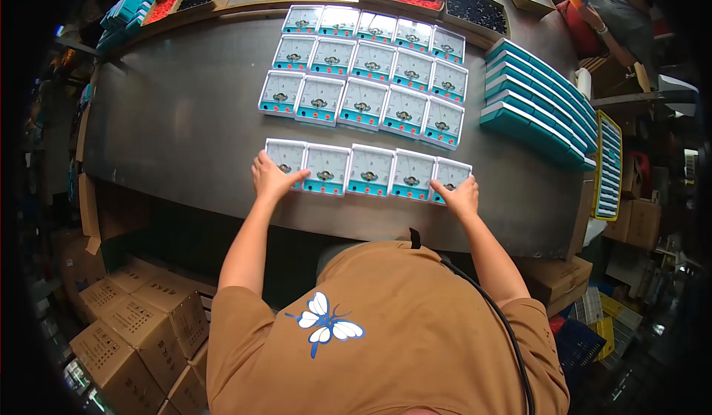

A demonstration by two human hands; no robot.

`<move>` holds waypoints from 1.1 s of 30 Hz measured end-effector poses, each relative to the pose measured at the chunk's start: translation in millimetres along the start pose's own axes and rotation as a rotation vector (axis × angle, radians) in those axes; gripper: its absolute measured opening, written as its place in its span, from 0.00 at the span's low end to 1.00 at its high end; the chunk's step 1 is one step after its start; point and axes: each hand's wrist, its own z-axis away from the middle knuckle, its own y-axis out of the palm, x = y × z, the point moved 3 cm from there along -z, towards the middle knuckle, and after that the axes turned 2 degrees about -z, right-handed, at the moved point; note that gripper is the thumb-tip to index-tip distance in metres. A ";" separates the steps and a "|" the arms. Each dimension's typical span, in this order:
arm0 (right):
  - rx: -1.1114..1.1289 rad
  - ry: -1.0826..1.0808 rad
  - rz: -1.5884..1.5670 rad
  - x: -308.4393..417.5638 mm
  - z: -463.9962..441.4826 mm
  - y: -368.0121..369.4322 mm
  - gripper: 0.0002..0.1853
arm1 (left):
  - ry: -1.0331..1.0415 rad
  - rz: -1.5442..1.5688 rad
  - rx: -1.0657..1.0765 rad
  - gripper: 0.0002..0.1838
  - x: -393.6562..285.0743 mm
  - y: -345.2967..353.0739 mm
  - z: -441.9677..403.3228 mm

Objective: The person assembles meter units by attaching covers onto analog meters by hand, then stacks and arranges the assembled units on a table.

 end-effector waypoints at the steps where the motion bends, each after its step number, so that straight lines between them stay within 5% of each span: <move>1: 0.007 0.033 0.015 -10.7 7.1 -0.4 0.65 | -0.022 -0.001 0.014 0.62 -6.7 -0.4 23.4; 7: -0.061 0.098 0.044 -24.2 22.8 5.0 0.68 | -0.068 0.035 -0.001 0.64 -2.6 13.0 54.6; 14: 0.107 0.203 0.075 -16.4 20.2 -9.5 0.72 | -0.056 0.042 0.055 0.68 -4.6 13.9 45.6; 20: -0.059 0.186 -0.024 -11.2 36.2 -4.1 0.70 | -0.132 0.010 0.089 0.70 -18.0 5.5 41.9; 33: 0.055 0.037 0.054 -23.8 25.9 -8.9 0.70 | -0.104 -0.043 0.084 0.68 -17.8 17.8 32.5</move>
